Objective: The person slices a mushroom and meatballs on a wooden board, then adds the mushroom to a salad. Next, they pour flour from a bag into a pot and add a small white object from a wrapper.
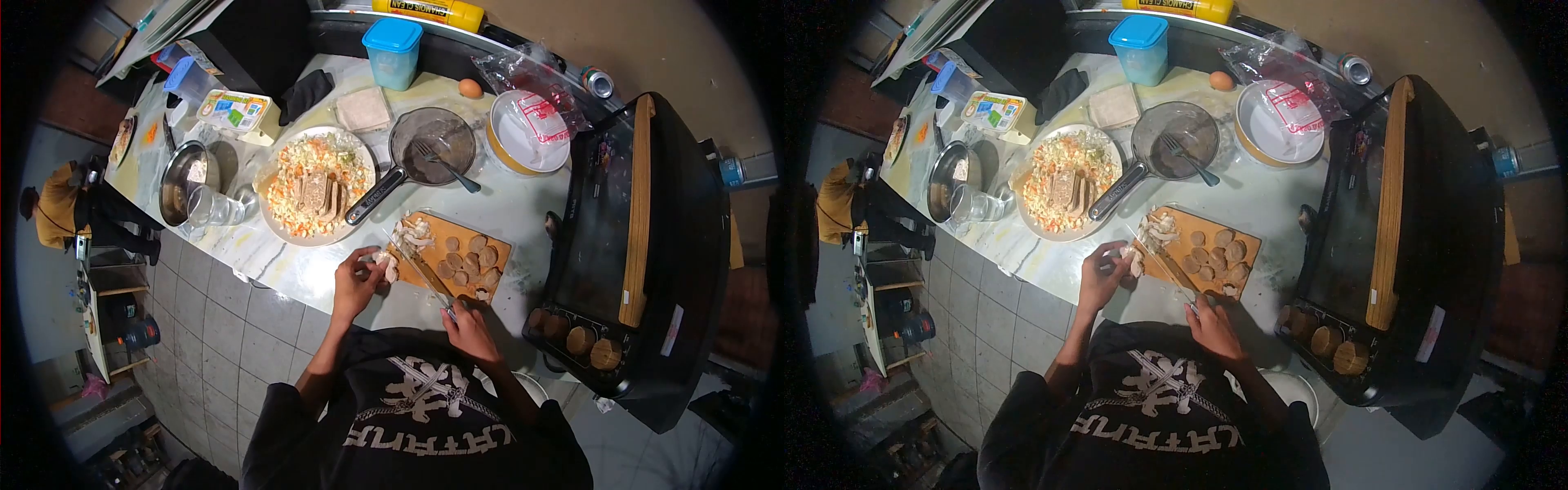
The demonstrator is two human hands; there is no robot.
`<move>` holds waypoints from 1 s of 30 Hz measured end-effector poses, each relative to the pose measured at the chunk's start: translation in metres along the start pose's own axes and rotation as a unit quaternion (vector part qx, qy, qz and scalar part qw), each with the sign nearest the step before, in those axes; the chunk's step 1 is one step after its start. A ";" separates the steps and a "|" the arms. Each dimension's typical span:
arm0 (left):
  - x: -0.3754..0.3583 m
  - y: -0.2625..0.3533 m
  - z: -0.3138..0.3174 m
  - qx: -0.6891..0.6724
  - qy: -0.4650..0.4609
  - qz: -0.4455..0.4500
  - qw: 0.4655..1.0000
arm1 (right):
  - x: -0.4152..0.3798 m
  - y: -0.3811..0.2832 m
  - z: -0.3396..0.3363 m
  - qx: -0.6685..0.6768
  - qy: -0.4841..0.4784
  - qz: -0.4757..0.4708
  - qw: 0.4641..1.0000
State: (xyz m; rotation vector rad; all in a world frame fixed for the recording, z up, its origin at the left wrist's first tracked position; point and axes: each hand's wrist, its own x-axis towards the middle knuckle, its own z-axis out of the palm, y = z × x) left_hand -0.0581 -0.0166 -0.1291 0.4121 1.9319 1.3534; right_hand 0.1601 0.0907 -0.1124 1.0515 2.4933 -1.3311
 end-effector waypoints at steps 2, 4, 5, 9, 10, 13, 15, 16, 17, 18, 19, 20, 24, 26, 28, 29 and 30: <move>0.000 0.004 -0.001 -0.010 -0.010 -0.007 1.000 | 0.000 0.003 0.003 0.001 0.007 -0.003 1.000; 0.001 0.005 -0.002 -0.024 -0.027 -0.024 0.999 | 0.000 0.002 0.002 0.002 0.013 -0.006 1.000; 0.002 0.003 -0.002 -0.025 -0.027 -0.024 0.999 | -0.001 0.000 0.000 0.008 0.013 -0.002 1.000; 0.006 -0.007 -0.009 -0.171 -0.062 -0.071 0.981 | 0.002 -0.001 -0.004 0.028 0.015 -0.007 0.999; 0.006 -0.007 -0.010 -0.222 -0.080 -0.103 0.966 | 0.003 -0.001 -0.005 0.028 0.016 -0.007 0.999; 0.006 -0.006 -0.010 -0.279 -0.052 -0.117 0.952 | 0.003 -0.001 -0.005 0.029 0.014 -0.008 0.999; 0.006 -0.010 -0.009 -0.298 -0.038 -0.119 0.946 | 0.002 0.001 -0.002 0.022 0.021 -0.020 0.999; 0.006 -0.011 -0.008 -0.317 -0.024 -0.121 0.940 | 0.002 0.001 -0.002 0.022 0.021 -0.019 0.999; 0.005 -0.011 -0.008 -0.317 -0.024 -0.122 0.940 | 0.002 0.001 -0.001 0.029 0.011 -0.014 0.999; 0.003 -0.011 -0.010 -0.295 -0.029 -0.105 0.949 | 0.002 0.001 -0.001 0.037 0.001 -0.009 0.999; 0.003 -0.010 -0.011 -0.273 -0.034 -0.089 0.957 | 0.002 0.002 0.000 0.037 0.001 -0.008 0.999; 0.003 -0.011 -0.012 -0.273 -0.035 -0.090 0.957 | 0.001 0.004 0.002 0.029 0.002 -0.010 1.000; 0.003 -0.013 -0.009 -0.224 -0.055 -0.038 0.972 | -0.002 -0.001 -0.002 0.027 -0.017 0.009 0.999; 0.004 -0.012 -0.007 -0.215 -0.045 -0.024 0.975 | -0.005 -0.004 -0.005 0.028 -0.018 0.020 0.999; 0.005 -0.011 -0.008 -0.158 -0.045 -0.004 0.986 | -0.007 -0.007 -0.006 0.029 -0.019 0.030 0.999; 0.006 -0.012 -0.008 -0.157 -0.046 -0.005 0.987 | -0.007 -0.008 -0.007 0.030 -0.025 0.043 0.998; 0.006 -0.014 -0.007 -0.131 -0.048 0.002 0.990 | -0.007 -0.009 -0.007 0.031 -0.032 0.055 0.997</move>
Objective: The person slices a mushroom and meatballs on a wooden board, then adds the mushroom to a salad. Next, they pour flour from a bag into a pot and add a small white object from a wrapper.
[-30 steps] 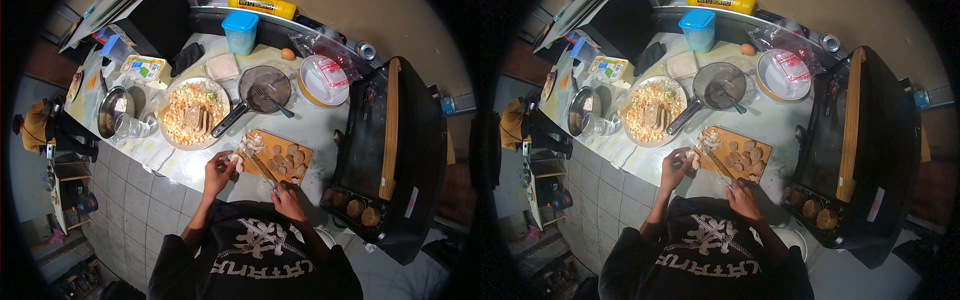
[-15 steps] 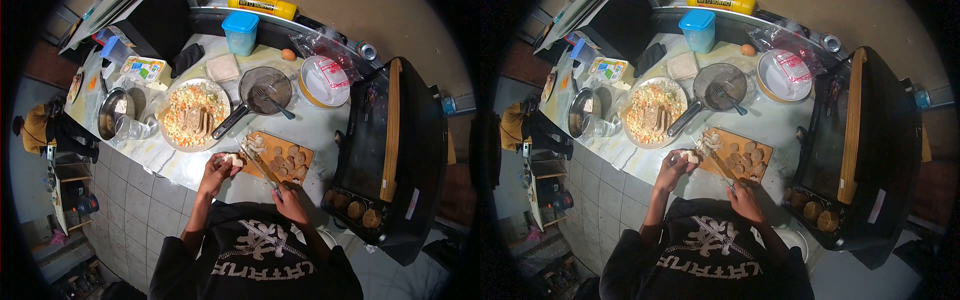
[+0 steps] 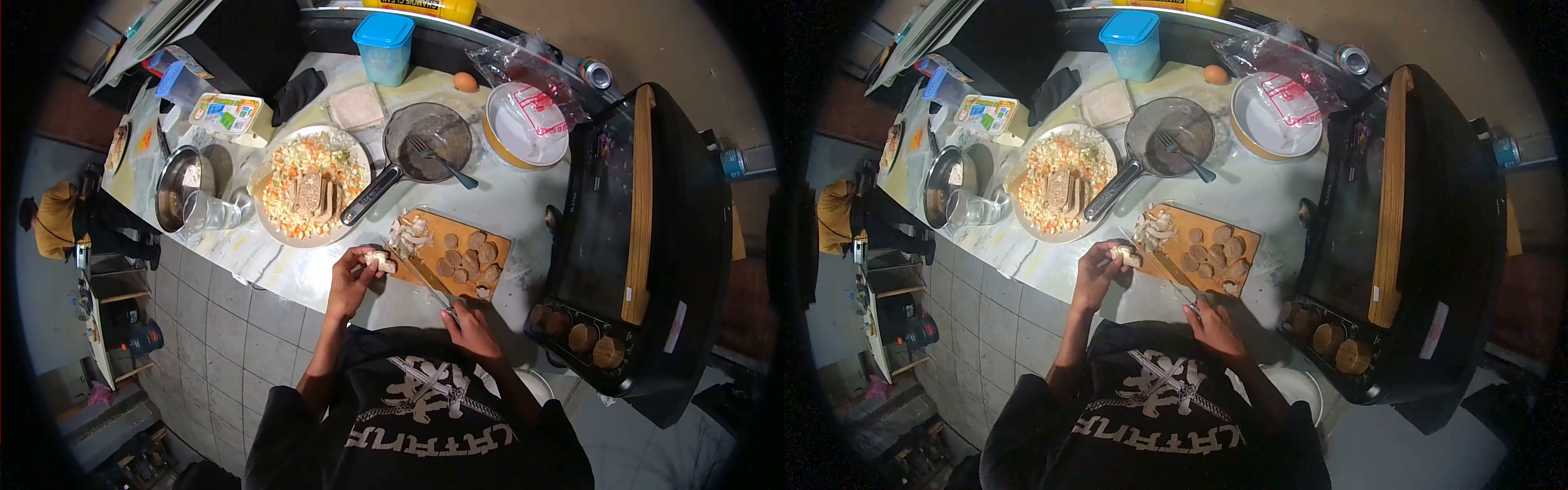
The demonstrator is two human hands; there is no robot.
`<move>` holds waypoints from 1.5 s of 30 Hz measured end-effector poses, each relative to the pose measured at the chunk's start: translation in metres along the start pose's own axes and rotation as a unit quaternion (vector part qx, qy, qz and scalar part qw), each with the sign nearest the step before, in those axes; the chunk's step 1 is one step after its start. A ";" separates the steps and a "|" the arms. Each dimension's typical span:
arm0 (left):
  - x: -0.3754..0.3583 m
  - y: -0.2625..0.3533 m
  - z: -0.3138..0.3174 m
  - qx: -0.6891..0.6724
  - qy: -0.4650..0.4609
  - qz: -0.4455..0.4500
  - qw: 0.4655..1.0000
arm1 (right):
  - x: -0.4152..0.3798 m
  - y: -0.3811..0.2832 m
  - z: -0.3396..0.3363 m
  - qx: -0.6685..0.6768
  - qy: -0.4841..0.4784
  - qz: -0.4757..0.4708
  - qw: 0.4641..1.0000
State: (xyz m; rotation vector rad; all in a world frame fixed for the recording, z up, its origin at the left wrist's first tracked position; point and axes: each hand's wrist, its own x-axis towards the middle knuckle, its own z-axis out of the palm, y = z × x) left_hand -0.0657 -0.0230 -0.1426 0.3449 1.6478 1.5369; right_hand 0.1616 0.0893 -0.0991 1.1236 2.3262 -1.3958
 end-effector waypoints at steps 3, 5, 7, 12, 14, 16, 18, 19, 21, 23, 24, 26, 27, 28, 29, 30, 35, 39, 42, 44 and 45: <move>-0.001 0.001 0.003 0.032 0.006 0.010 0.999 | 0.002 0.003 0.001 -0.014 -0.026 0.008 1.000; -0.002 0.004 0.005 0.037 0.014 0.015 0.999 | 0.001 0.001 0.000 -0.017 -0.035 0.029 0.999; -0.002 0.005 0.006 0.131 0.044 0.022 0.990 | 0.001 0.001 -0.001 -0.021 -0.044 0.049 0.998; -0.003 0.010 0.008 0.143 0.048 0.025 0.988 | 0.001 0.003 0.000 -0.019 -0.051 0.058 0.997; -0.003 0.012 0.009 0.148 0.046 0.033 0.987 | -0.001 0.003 0.001 -0.035 -0.043 0.033 0.998; -0.004 0.012 0.009 0.119 0.038 0.007 0.992 | 0.001 0.005 0.001 -0.051 -0.035 0.008 0.998; -0.004 0.010 0.010 0.128 0.043 0.018 0.991 | 0.007 0.011 0.000 -0.027 -0.042 -0.125 0.991; -0.004 0.009 0.010 0.138 0.049 0.031 0.989 | 0.007 0.012 -0.001 -0.027 -0.043 -0.126 0.991; -0.004 0.008 0.009 0.146 0.050 0.025 0.988 | 0.005 0.013 -0.001 -0.054 -0.017 -0.173 0.983; -0.003 0.010 0.009 0.153 0.049 0.020 0.987 | 0.001 0.011 -0.005 -0.078 -0.014 -0.171 0.982; -0.002 0.012 0.010 0.151 0.046 0.019 0.987 | -0.001 0.009 -0.009 -0.102 -0.012 -0.168 0.981; -0.002 0.013 0.009 0.148 0.043 0.016 0.988 | -0.004 0.006 -0.015 -0.113 -0.007 -0.159 0.981; -0.001 0.013 0.008 0.156 0.035 0.012 0.987 | -0.005 0.005 -0.017 -0.124 -0.002 -0.151 0.981; -0.001 0.013 0.007 0.164 0.026 0.009 0.986 | -0.007 0.005 -0.019 -0.124 -0.002 -0.151 0.981; 0.000 0.014 0.007 0.164 0.026 0.008 0.986 | -0.008 0.006 -0.021 -0.104 -0.006 -0.147 0.984; 0.000 0.016 0.007 0.166 0.026 0.008 0.986 | -0.009 0.006 -0.022 -0.085 -0.011 -0.143 0.986; 0.001 0.015 0.005 0.165 0.012 -0.007 0.986 | -0.014 0.001 -0.028 -0.109 -0.062 -0.124 0.984; 0.003 0.018 0.005 0.177 -0.011 0.026 0.984 | -0.016 0.002 -0.029 -0.152 -0.087 -0.117 0.978; 0.004 0.015 0.006 0.185 -0.007 0.062 0.981 | -0.016 0.001 -0.030 -0.130 -0.091 -0.112 0.981; 0.005 0.016 0.007 0.185 0.002 0.071 0.980 | -0.018 -0.002 -0.031 -0.132 -0.091 -0.110 0.981; 0.004 0.019 0.008 0.189 0.003 0.061 0.980 | -0.019 -0.004 -0.032 -0.135 -0.092 -0.108 0.981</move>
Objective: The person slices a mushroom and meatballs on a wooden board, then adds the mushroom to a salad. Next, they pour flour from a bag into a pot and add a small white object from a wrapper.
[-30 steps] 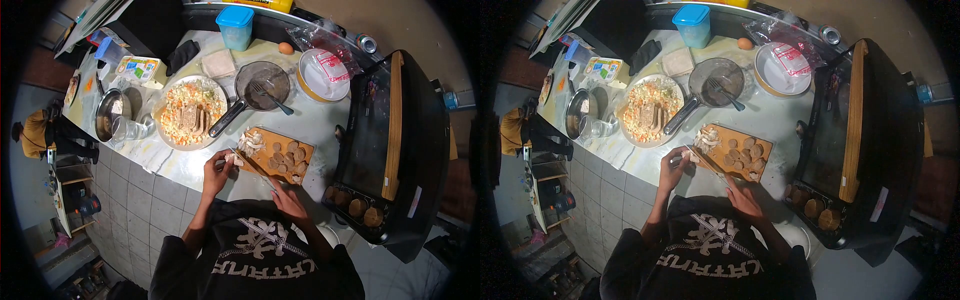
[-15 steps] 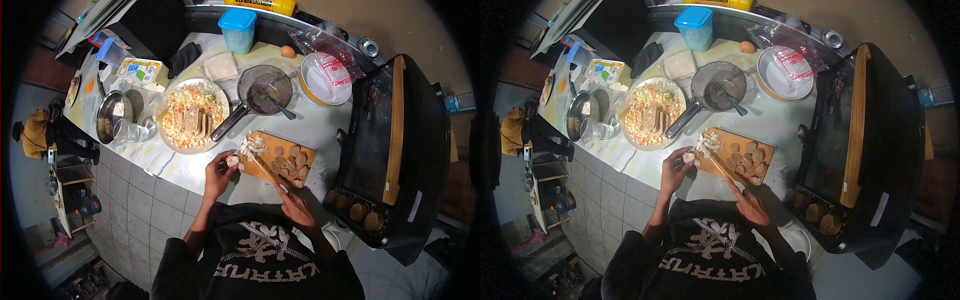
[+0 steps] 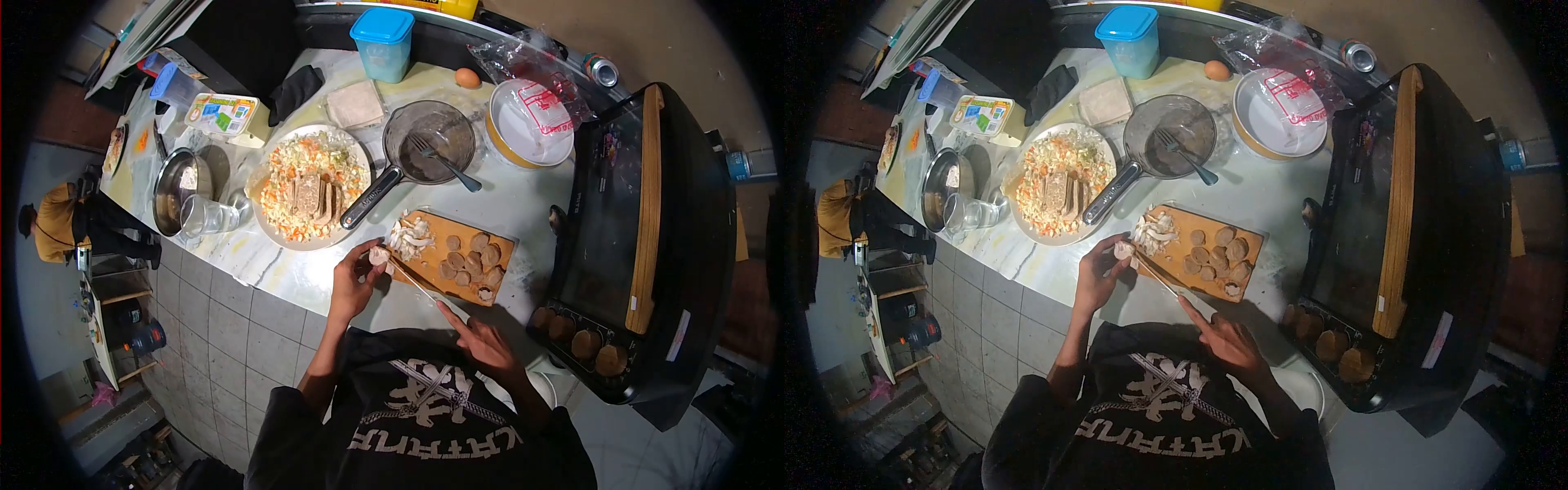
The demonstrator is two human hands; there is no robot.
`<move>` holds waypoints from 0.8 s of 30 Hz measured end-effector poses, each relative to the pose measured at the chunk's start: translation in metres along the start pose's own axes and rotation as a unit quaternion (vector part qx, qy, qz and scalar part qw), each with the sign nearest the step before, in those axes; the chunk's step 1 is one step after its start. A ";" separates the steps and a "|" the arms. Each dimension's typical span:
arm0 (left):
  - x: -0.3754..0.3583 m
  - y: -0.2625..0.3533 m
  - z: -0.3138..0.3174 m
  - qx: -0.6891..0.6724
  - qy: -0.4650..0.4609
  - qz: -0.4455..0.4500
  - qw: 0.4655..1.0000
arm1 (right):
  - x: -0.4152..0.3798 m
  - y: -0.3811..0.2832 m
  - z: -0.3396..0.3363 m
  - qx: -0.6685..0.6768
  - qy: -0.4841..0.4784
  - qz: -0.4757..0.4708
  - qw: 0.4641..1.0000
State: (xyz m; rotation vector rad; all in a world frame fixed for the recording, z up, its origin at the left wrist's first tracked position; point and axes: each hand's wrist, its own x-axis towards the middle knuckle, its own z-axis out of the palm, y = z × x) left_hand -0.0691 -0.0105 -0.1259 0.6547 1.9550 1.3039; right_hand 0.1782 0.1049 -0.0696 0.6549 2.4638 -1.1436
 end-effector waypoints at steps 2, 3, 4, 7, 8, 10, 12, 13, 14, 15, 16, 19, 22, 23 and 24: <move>0.000 0.001 0.000 0.004 -0.001 -0.010 1.000 | -0.001 -0.003 -0.003 0.011 -0.006 0.006 1.000; 0.000 -0.002 0.000 0.012 0.002 -0.005 1.000 | 0.000 -0.004 -0.004 0.022 -0.012 0.011 1.000; 0.000 -0.003 0.000 0.020 0.004 0.001 1.000 | 0.000 -0.004 -0.004 0.023 -0.013 0.012 1.000; -0.001 -0.002 0.000 0.012 0.014 0.000 1.000 | 0.002 -0.002 -0.002 0.016 -0.034 0.025 0.999; -0.001 -0.001 0.000 0.012 0.013 0.000 1.000 | 0.003 -0.001 -0.002 0.025 -0.036 0.025 0.999; -0.001 0.001 0.000 0.029 0.017 -0.019 0.999 | 0.002 -0.002 -0.003 0.034 -0.038 0.025 0.998; -0.002 0.001 0.000 0.023 0.019 -0.029 0.999 | 0.001 -0.007 -0.008 0.041 -0.038 0.029 0.998; -0.002 0.001 0.000 0.017 0.023 -0.038 0.999 | 0.000 -0.006 -0.008 0.041 -0.038 0.029 0.998; -0.002 0.000 0.000 0.017 0.023 -0.038 0.999 | 0.000 -0.005 -0.007 0.044 -0.035 0.022 0.998; -0.002 0.000 0.001 0.019 0.024 -0.035 0.999 | 0.000 -0.005 -0.007 0.048 -0.031 0.016 0.998; -0.001 -0.001 0.001 0.020 0.024 -0.031 0.999 | 0.000 -0.006 -0.007 0.047 -0.031 0.015 0.998; -0.001 -0.004 0.002 0.007 0.031 -0.029 0.999 | 0.001 -0.009 -0.011 0.041 -0.048 0.027 0.998; -0.001 -0.008 0.002 0.006 0.034 -0.011 0.999 | 0.001 -0.011 -0.012 0.029 -0.045 0.029 0.998; -0.001 -0.008 0.002 0.005 0.034 -0.011 0.999 | 0.001 -0.012 -0.012 0.021 -0.046 0.031 0.998; -0.001 -0.007 0.002 0.013 0.031 -0.013 0.999 | 0.001 -0.012 -0.012 0.013 -0.048 0.034 0.998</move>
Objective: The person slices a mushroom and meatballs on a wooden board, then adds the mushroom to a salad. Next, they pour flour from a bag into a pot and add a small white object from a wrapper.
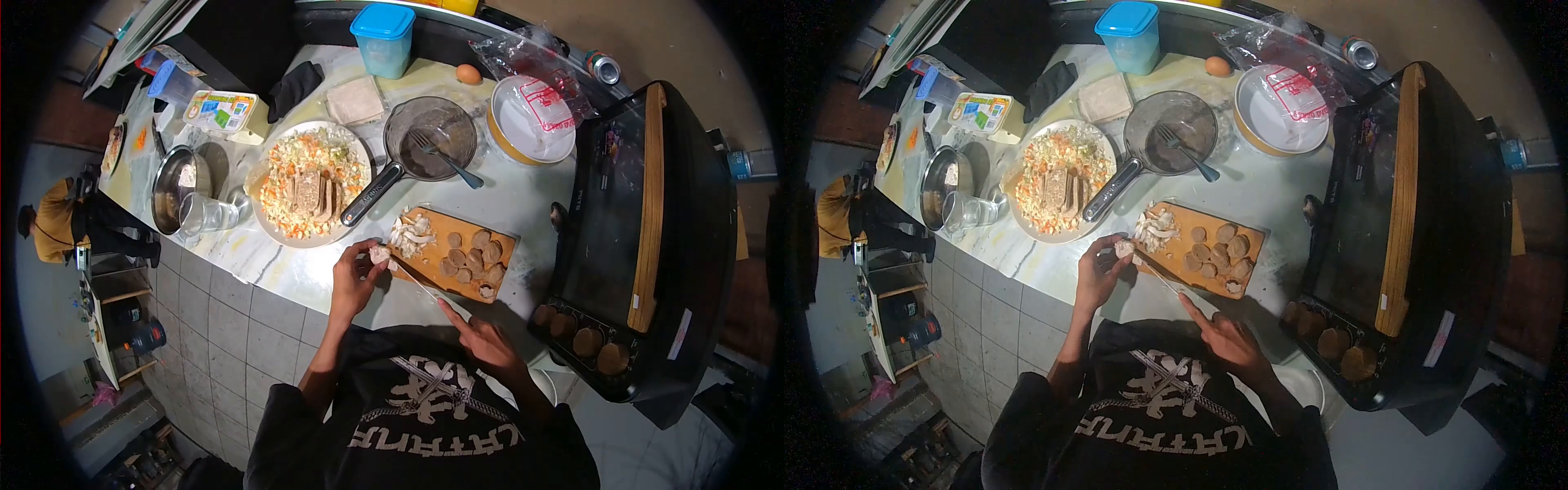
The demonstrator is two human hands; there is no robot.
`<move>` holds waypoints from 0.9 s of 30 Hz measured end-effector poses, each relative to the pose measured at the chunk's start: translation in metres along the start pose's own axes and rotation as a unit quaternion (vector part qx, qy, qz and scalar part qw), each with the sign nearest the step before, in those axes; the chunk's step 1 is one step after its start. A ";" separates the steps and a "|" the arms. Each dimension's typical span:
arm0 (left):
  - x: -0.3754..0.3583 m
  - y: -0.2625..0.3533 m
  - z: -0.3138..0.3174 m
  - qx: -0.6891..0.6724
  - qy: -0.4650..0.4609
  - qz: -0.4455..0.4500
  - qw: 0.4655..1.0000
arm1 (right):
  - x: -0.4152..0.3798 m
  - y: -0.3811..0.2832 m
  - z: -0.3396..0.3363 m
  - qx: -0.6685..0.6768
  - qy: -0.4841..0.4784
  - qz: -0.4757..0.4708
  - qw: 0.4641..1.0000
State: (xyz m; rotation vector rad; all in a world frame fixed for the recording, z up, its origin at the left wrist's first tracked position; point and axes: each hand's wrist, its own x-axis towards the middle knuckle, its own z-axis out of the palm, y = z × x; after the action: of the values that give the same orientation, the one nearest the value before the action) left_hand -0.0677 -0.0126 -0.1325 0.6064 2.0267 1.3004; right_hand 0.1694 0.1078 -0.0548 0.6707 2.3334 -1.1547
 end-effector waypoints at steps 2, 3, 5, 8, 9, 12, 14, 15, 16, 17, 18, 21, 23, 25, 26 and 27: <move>0.000 0.002 -0.001 0.007 -0.002 -0.001 1.000 | 0.000 0.001 0.000 -0.013 0.004 -0.004 1.000; -0.001 0.003 -0.001 0.003 -0.003 -0.008 1.000 | 0.000 0.001 0.001 -0.025 0.009 -0.007 1.000; -0.001 0.002 0.000 -0.002 -0.003 -0.015 1.000 | 0.001 0.003 0.004 -0.040 0.014 -0.010 0.999; 0.000 -0.002 0.001 -0.003 0.004 -0.003 1.000 | 0.000 0.001 0.003 -0.062 0.020 -0.011 0.998; -0.001 -0.002 0.001 -0.007 0.006 -0.004 1.000 | 0.000 0.000 0.003 -0.070 0.021 -0.009 0.997; -0.001 -0.001 0.001 -0.009 0.007 -0.003 1.000 | 0.001 0.000 0.003 -0.076 0.023 -0.010 0.997; -0.001 0.000 0.001 -0.006 0.007 -0.001 1.000 | 0.001 -0.005 0.000 -0.077 0.018 -0.002 0.997; 0.000 0.000 0.001 0.002 0.007 -0.003 1.000 | 0.001 -0.008 -0.002 -0.078 0.013 0.005 0.997; 0.000 -0.001 0.001 0.010 0.006 -0.005 1.000 | 0.001 -0.009 -0.004 -0.078 0.012 0.005 0.997; 0.000 -0.001 0.001 0.010 0.006 -0.005 1.000 | 0.000 -0.011 -0.005 -0.069 0.004 0.006 0.998; 0.000 -0.002 0.001 0.008 0.009 0.000 1.000 | 0.000 -0.012 -0.006 -0.061 -0.004 0.007 0.998; 0.000 -0.002 0.000 0.014 0.000 0.002 1.000 | 0.002 -0.013 -0.005 -0.047 -0.019 0.014 0.999; 0.000 0.000 -0.001 0.022 -0.013 -0.002 1.000 | 0.001 -0.017 -0.010 -0.039 -0.025 0.017 0.999; 0.000 0.001 -0.001 0.018 -0.017 -0.016 1.000 | 0.000 -0.018 -0.011 -0.032 -0.030 0.020 0.999; 0.000 0.001 -0.001 0.018 -0.016 -0.016 1.000 | -0.001 -0.018 -0.009 -0.037 -0.022 0.013 0.999; 0.000 0.000 -0.001 0.023 -0.013 -0.011 1.000 | -0.001 -0.017 -0.007 -0.043 -0.014 0.006 0.999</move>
State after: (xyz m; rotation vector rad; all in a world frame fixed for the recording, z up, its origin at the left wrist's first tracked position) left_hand -0.0682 -0.0133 -0.1321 0.6175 2.0415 1.2316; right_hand 0.1586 0.1041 -0.0401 0.6335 2.3375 -1.0459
